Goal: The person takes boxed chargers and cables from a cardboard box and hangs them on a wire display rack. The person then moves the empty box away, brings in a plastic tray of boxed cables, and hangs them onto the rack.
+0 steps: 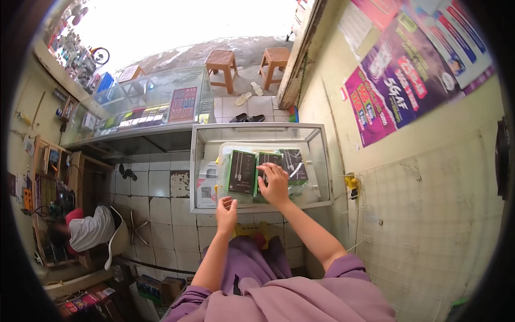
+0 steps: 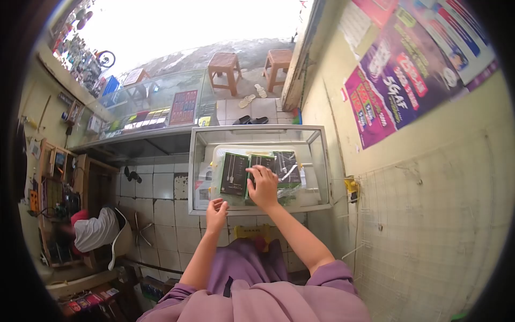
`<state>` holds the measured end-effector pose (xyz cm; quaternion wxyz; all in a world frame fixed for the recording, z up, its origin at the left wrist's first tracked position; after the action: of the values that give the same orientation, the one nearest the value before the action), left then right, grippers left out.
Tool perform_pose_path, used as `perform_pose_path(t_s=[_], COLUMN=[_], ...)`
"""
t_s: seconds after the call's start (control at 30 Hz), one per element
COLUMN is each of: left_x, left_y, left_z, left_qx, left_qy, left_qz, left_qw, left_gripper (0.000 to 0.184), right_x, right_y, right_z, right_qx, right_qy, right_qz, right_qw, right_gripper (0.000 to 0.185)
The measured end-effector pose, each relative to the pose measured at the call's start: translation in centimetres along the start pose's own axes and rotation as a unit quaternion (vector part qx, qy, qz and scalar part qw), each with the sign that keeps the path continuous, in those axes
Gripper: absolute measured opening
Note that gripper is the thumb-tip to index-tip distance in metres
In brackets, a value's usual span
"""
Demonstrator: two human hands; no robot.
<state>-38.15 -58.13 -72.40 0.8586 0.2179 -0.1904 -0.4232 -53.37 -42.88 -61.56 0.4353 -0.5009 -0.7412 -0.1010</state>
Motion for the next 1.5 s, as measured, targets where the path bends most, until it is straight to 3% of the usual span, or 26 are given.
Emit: perform_pose_path(t_s=[0.13,0.2,0.33,0.5,0.6,0.63,0.7,0.77,0.87,0.93,0.97,1.03,1.07,1.13,1.23,1.3,1.33,1.47,1.5], left_x=[-2.9,-3.8,-4.1,-3.0,-0.8,-0.4,0.3,0.3,-1.2,-2.8,-3.4,-5.5,-6.6,-8.6,-10.5,-12.6,-13.5,-16.3,-17.4], left_y=[-1.3,-1.7,-1.6,0.1,2.4,3.0,4.1,4.9,7.2,9.2,9.5,10.9,12.3,14.6,20.0,19.3,21.4,28.5,29.7], left_z=[-1.4,-1.6,-1.6,-0.4,4.2,5.6,9.1,12.0,17.1,19.9,20.3,21.4,22.0,23.1,25.7,22.0,22.5,24.8,25.1], left_qx=[0.027,0.027,0.018,-0.012,-0.079,-0.082,-0.175,-0.227,-0.291,-0.315,-0.322,-0.379,-0.338,-0.385,-0.41,-0.227,-0.176,-0.242,-0.245], left_qy=[0.024,0.028,0.066,0.094,0.048,0.047,0.073,0.074,0.139,0.156,0.16,-0.01,0.039,0.071,0.18,0.183,0.143,0.193,0.189], left_qz=[0.0,0.006,-0.003,0.022,0.094,0.09,0.095,0.064,-0.035,-0.092,-0.107,-0.155,-0.192,-0.208,-0.231,-0.3,-0.389,-0.462,-0.482], left_qw=[0.999,0.999,0.998,0.995,0.991,0.991,0.977,0.969,0.946,0.932,0.927,0.912,0.92,0.897,0.864,0.908,0.893,0.831,0.82], left_gripper=[0.057,0.057,0.059,0.062,0.063,0.063,0.065,0.067,0.072,0.081,0.081,0.081,0.081,0.082,0.069,0.05,0.033,0.021,0.021], right_x=[-5.6,-8.8,-11.5,-10.7,-7.6,-6.9,-4.1,-0.3,4.0,6.0,7.3,9.7,11.0,13.4,18.8,22.0,23.6,28.1,29.7], right_y=[-5.2,-6.2,-7.6,-9.4,-9.9,-9.6,-8.8,-7.1,-3.1,0.1,1.5,4.4,5.9,8.3,11.5,13.9,15.3,22.1,23.3], right_z=[2.7,3.3,4.0,2.8,1.2,1.2,1.9,0.9,1.4,1.4,1.2,0.6,0.3,-0.7,-3.6,-4.3,-4.5,-4.5,-5.6], right_qx=[0.052,0.12,0.053,0.034,-0.041,-0.042,-0.068,-0.165,-0.202,-0.255,-0.248,-0.265,-0.257,-0.229,-0.158,-0.123,-0.101,-0.089,-0.074], right_qy=[0.046,0.144,0.103,0.059,-0.168,-0.166,-0.255,-0.434,-0.429,-0.641,-0.637,-0.719,-0.714,-0.775,-0.786,-0.757,-0.734,-0.683,-0.653], right_qz=[-0.097,-0.137,-0.228,-0.243,-0.168,-0.164,-0.075,-0.085,-0.066,0.032,0.047,0.088,0.105,0.162,0.227,0.28,0.313,0.425,0.428], right_qw=[0.993,0.973,0.967,0.968,0.97,0.972,0.962,0.881,0.878,0.723,0.729,0.637,0.643,0.566,0.553,0.577,0.594,0.588,0.62], right_gripper=[0.044,0.055,0.069,0.074,0.077,0.077,0.072,0.061,0.055,0.044,0.044,0.043,0.043,0.037,0.039,0.042,0.045,0.037,0.039])
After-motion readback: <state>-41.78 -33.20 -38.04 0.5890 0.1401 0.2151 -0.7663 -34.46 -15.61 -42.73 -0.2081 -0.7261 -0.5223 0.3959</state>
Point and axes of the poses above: each hand's wrist, its own y-axis away from the middle knuckle, its own x-axis out of the back of the hand, z = x × y, the point moved 5 cm from there along -y, towards the middle knuckle, and after that the axes turned 4 degrees about x, right-handed, at the moved point
